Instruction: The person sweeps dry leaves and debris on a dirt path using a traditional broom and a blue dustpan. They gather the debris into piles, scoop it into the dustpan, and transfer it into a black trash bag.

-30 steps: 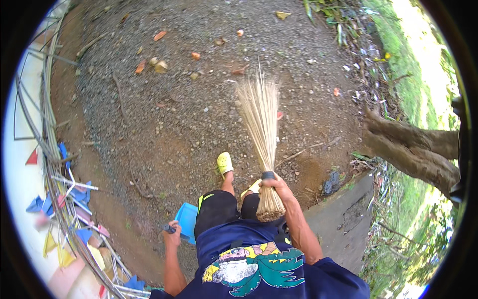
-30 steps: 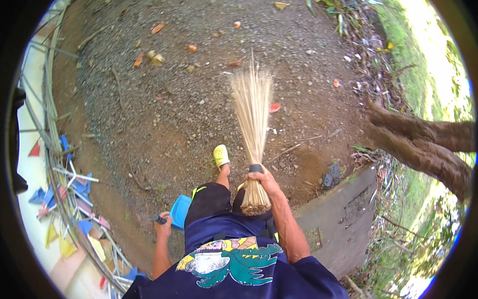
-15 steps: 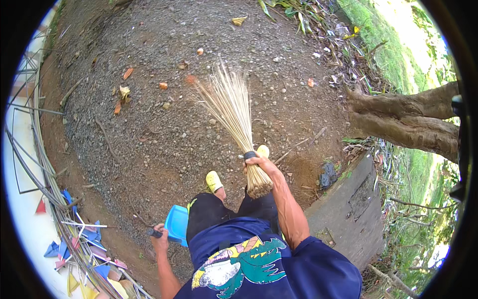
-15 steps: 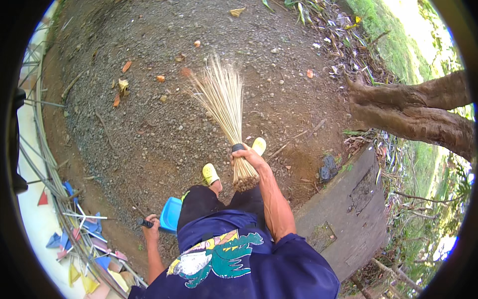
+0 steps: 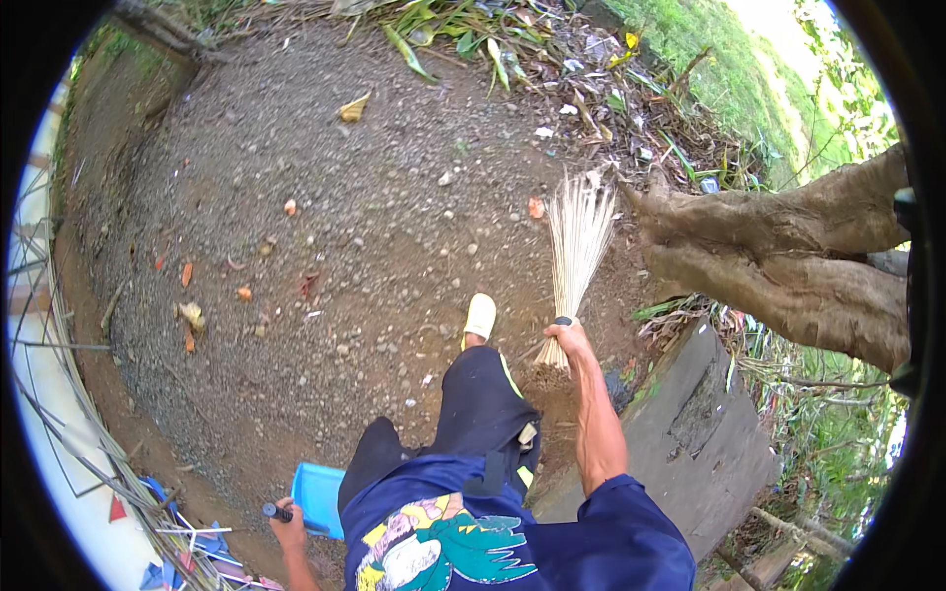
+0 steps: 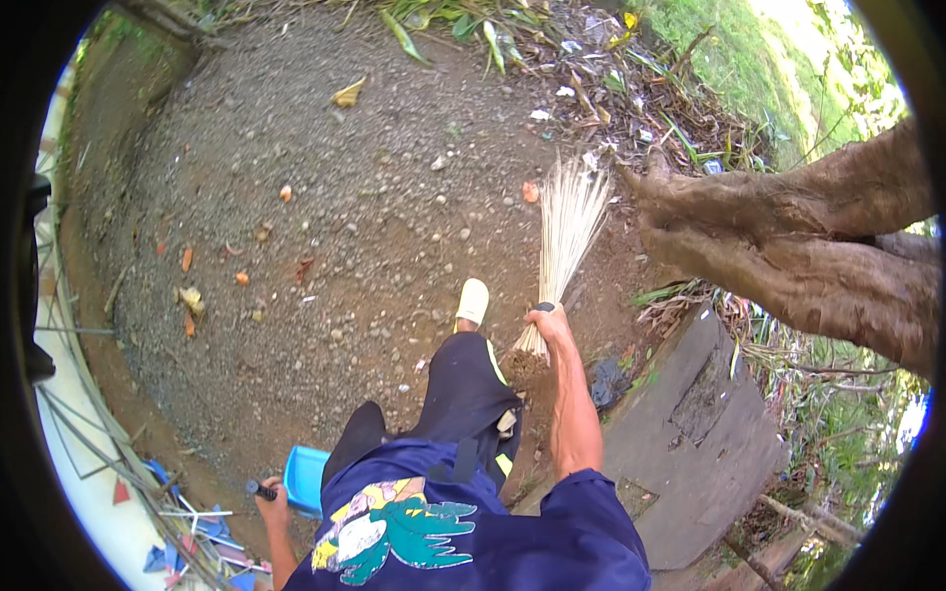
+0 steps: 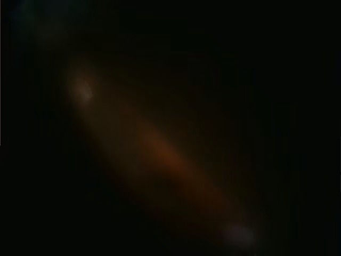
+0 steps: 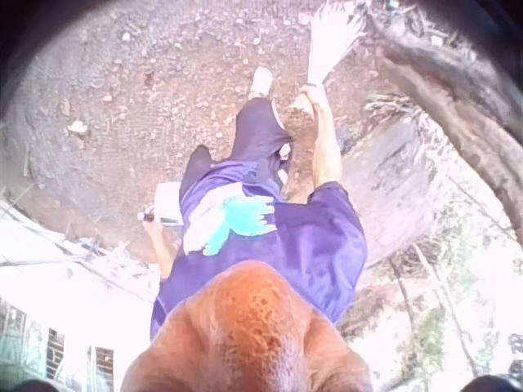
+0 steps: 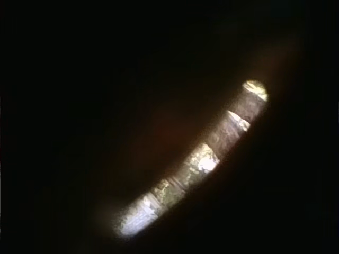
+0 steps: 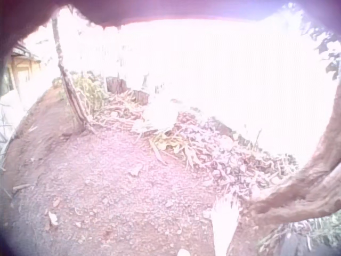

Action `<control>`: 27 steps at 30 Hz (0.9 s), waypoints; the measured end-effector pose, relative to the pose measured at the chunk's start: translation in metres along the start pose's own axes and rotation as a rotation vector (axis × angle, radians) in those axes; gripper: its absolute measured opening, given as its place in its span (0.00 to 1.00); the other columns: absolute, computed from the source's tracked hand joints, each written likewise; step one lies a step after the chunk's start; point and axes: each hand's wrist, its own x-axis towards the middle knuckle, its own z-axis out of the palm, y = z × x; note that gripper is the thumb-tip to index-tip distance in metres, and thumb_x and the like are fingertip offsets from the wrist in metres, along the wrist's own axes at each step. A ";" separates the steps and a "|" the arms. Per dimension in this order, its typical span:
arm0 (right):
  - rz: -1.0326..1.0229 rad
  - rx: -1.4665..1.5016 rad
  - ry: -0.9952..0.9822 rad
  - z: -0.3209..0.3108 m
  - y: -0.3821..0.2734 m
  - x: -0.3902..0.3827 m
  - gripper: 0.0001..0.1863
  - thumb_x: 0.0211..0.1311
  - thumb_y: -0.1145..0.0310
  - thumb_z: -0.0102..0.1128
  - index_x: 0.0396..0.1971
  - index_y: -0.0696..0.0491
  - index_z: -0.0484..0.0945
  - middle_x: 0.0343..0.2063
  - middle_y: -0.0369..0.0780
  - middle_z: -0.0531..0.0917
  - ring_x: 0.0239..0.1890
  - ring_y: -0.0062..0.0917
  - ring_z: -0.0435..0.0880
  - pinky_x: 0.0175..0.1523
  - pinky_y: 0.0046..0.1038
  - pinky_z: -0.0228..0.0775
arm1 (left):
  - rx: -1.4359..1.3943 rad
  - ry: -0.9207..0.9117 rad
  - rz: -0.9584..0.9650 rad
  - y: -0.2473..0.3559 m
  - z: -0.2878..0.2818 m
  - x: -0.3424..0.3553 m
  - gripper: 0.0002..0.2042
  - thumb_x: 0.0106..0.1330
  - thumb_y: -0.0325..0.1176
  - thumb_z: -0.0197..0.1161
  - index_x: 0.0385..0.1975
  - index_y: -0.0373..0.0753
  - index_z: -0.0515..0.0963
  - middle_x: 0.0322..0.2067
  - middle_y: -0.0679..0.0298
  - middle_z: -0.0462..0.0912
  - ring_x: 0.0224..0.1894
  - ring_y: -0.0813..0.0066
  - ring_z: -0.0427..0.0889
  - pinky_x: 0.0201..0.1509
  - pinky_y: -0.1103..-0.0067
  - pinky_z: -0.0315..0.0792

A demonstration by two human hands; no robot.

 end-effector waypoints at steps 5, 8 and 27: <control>0.138 -0.021 -0.279 0.006 -0.061 0.104 0.10 0.42 0.74 0.71 0.28 0.58 0.82 0.23 0.36 0.82 0.26 0.26 0.80 0.33 0.34 0.74 | 0.113 -0.107 -0.054 0.125 0.045 0.011 0.11 0.61 0.23 0.64 0.43 0.32 0.80 0.29 0.68 0.78 0.30 0.81 0.76 0.34 0.79 0.71; 0.021 -0.120 -0.650 0.026 -0.124 0.060 0.21 0.44 0.74 0.73 0.43 0.56 0.82 0.33 0.35 0.84 0.38 0.23 0.81 0.44 0.31 0.75 | 0.177 -0.105 -0.043 0.169 0.069 0.012 0.12 0.60 0.25 0.66 0.43 0.32 0.80 0.30 0.67 0.79 0.31 0.79 0.78 0.37 0.79 0.73; 0.285 -0.235 -0.524 0.290 -0.364 0.130 0.10 0.52 0.71 0.68 0.36 0.56 0.83 0.26 0.42 0.84 0.25 0.32 0.84 0.33 0.36 0.77 | -0.307 -0.089 -0.235 0.276 0.131 0.275 0.11 0.57 0.26 0.70 0.41 0.35 0.85 0.29 0.68 0.85 0.32 0.80 0.83 0.37 0.77 0.77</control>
